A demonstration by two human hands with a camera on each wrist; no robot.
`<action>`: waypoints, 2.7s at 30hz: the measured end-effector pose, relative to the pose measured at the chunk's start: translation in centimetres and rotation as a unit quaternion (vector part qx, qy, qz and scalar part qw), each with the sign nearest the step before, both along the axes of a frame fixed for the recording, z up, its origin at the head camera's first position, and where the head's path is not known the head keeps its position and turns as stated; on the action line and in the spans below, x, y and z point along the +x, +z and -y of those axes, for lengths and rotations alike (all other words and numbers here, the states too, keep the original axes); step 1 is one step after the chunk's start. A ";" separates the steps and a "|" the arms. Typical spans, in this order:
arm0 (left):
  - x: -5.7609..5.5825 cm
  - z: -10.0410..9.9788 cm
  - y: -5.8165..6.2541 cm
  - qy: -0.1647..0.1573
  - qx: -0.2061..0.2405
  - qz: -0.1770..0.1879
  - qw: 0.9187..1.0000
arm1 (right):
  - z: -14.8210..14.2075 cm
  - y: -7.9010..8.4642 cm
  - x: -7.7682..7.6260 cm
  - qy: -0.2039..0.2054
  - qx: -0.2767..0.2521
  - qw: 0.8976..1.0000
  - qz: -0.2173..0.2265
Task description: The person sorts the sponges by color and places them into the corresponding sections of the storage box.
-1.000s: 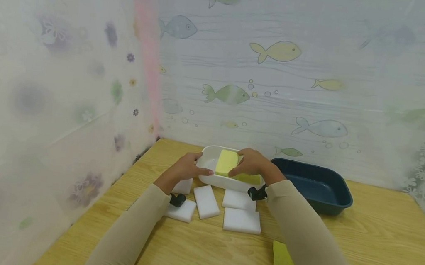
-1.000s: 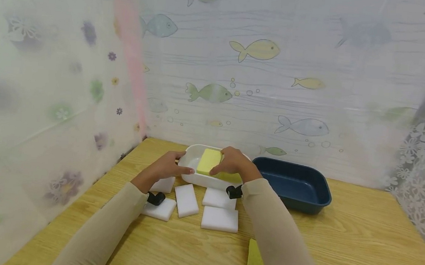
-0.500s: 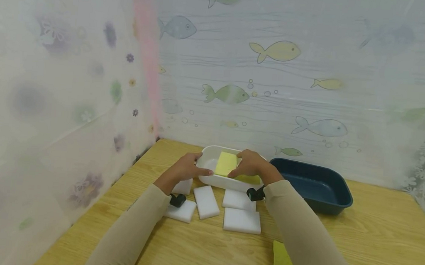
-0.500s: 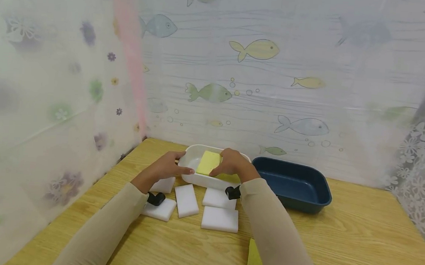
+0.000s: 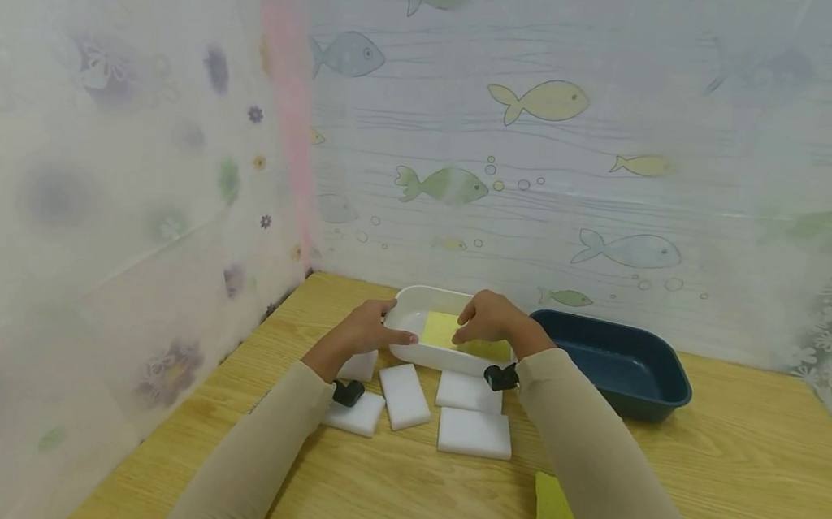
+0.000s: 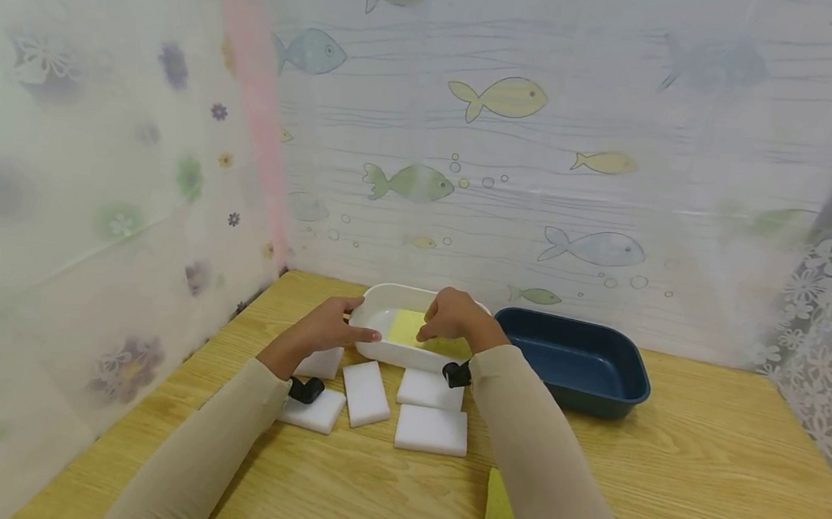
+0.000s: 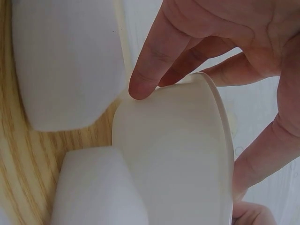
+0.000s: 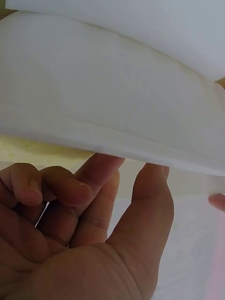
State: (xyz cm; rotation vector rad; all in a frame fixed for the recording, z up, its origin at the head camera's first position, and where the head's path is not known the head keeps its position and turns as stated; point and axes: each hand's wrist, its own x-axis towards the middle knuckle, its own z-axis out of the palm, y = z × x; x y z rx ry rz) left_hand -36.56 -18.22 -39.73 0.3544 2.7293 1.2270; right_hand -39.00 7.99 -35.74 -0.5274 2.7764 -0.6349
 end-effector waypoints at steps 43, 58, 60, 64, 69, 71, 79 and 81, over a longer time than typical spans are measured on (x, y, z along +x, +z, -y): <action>0.2 -0.1 0.0 0.018 -0.013 0.010 1.000 | -8.4 1.0 8.4 0.068 -0.105 0.987 -0.101; 0.8 -0.2 0.7 0.016 -0.014 0.014 1.000 | -14.1 -1.7 14.1 0.091 -0.159 0.981 -0.064; 0.8 -0.2 0.7 0.015 -0.015 0.015 1.000 | -15.0 -2.1 14.8 0.097 -0.166 0.980 -0.058; 0.8 -0.1 0.6 0.012 -0.010 0.018 1.000 | -16.5 -3.0 15.6 0.112 -0.182 0.976 -0.033; 0.9 -0.1 0.7 0.012 -0.012 0.014 1.000 | -18.3 -4.2 15.9 0.111 -0.197 0.974 -0.001; 0.8 -0.1 0.7 0.011 -0.011 0.012 1.000 | -18.9 -4.5 16.0 0.114 -0.201 0.973 0.011; 0.8 -0.2 0.7 0.011 -0.010 0.014 1.000 | -20.3 -5.2 16.5 0.138 -0.215 0.965 0.056; 0.8 -0.2 0.8 0.012 -0.011 0.013 1.000 | -20.2 -5.3 16.6 0.145 -0.216 0.963 0.065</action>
